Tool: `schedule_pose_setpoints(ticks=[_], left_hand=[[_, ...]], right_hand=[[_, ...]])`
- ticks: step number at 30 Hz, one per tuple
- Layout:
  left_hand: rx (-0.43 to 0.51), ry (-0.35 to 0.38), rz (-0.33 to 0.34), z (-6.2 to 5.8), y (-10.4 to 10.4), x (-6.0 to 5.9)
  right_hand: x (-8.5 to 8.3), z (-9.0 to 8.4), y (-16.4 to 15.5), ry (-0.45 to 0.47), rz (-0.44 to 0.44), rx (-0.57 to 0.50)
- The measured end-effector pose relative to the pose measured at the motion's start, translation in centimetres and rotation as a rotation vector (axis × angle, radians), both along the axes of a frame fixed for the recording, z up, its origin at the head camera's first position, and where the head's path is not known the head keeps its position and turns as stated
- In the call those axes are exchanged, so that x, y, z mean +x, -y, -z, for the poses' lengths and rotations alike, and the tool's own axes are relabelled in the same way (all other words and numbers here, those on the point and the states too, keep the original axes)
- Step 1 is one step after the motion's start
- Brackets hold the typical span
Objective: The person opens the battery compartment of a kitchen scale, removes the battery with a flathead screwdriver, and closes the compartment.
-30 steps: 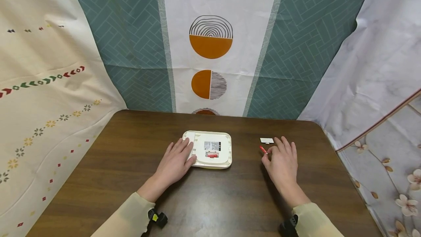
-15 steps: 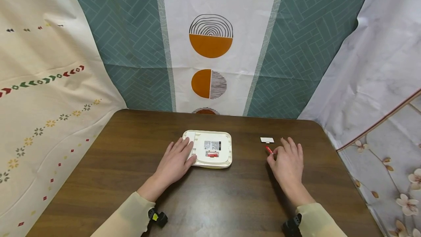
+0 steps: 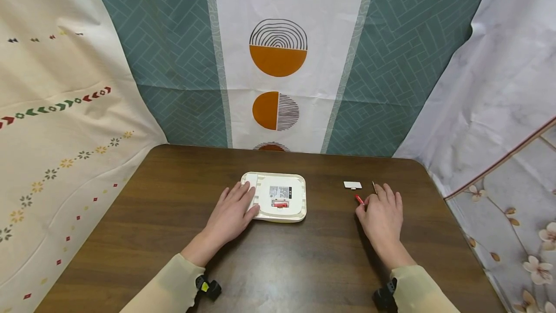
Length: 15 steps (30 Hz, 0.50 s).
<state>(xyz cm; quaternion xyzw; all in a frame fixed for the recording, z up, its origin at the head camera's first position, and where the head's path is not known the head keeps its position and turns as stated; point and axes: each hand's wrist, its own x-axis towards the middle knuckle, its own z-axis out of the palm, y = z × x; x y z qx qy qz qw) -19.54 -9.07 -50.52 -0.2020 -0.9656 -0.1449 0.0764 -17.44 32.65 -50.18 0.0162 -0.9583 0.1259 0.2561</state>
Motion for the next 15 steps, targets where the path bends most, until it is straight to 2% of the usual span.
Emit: schedule_pose_setpoints(ticks=[15], left_hand=[[-0.002,0.015,-0.002,0.01,-0.02,-0.04]], right_hand=[[-0.66,0.68,-0.39,0.045,-0.002,0.05]])
